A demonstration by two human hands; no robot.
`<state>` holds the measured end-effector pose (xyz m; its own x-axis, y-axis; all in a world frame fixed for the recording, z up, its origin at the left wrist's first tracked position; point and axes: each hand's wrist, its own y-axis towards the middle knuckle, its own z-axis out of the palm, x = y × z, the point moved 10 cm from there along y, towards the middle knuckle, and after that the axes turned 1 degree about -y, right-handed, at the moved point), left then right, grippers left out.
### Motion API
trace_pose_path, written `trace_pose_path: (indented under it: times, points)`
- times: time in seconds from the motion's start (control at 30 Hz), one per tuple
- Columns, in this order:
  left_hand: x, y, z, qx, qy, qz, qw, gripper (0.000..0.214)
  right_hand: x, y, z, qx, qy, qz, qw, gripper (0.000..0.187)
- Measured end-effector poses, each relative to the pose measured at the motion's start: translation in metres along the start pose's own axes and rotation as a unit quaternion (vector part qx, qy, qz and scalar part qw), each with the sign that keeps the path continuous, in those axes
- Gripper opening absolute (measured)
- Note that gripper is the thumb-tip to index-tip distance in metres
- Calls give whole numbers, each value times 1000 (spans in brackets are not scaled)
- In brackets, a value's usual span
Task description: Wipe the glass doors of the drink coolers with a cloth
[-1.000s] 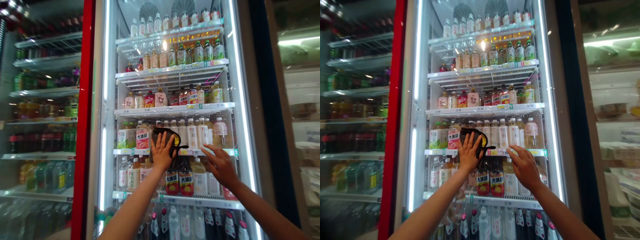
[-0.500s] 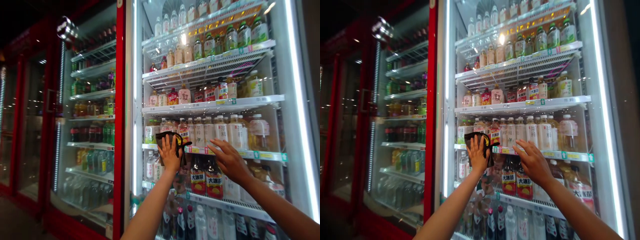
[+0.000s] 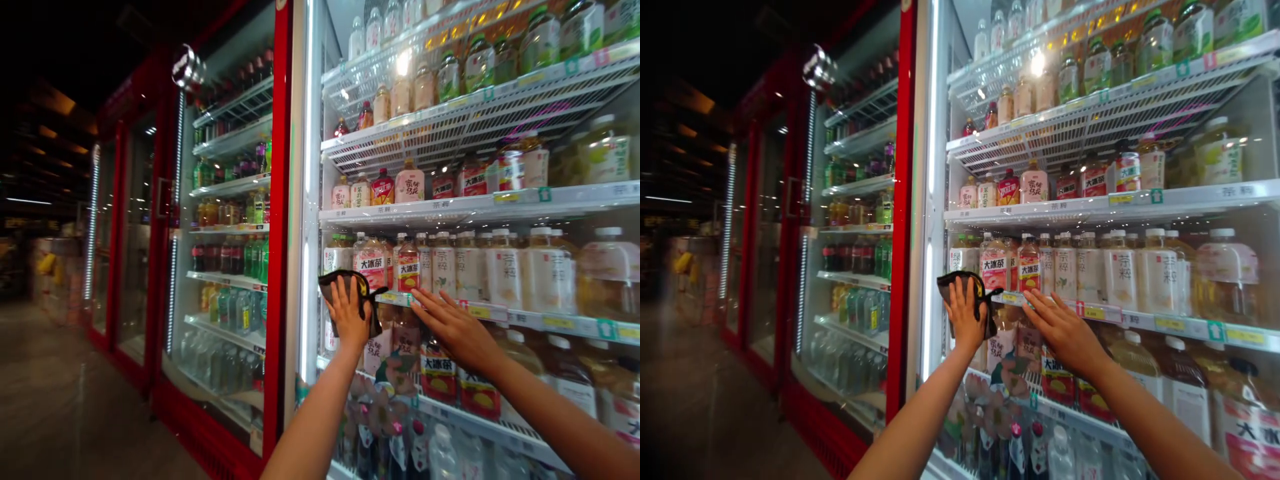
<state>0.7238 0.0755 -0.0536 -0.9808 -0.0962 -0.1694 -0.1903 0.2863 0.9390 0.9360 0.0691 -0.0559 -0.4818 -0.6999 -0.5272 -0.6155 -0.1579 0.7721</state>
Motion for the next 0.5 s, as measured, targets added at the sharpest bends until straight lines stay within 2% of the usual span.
trace_pose_path:
  times: [0.07, 0.1, 0.17, 0.23, 0.3, 0.37, 0.43, 0.5]
  points:
    - [1, -23, 9, 19, 12, 39, 999, 74, 6, -2, 9, 14, -31, -10, 999, 63]
    - [-2, -27, 12, 34, 17, 73, 997, 75, 8, -4, 14, 21, -50, -18, 998, 62]
    - [-3, -16, 13, 52, 22, 126, 990, 76, 11, -8, 20, 30, -82, -31, 996, 61]
    - [8, 13, 6, 45, 20, 140, 989, 76, 12, -11, 23, 29, -98, -35, 994, 62]
    - [29, 41, -5, 20, 9, 121, 992, 76, 11, -12, 23, 20, -98, -32, 994, 64]
    - [58, 50, -12, -18, -4, 61, 998, 75, 11, -13, 22, 9, -95, -30, 995, 64]
    - [88, 35, -13, -60, -9, -19, 998, 72, 11, -14, 23, 3, -97, -30, 995, 65]
    - [104, 12, -8, -80, -3, -62, 995, 71, 11, -15, 24, 4, -100, -32, 994, 66]
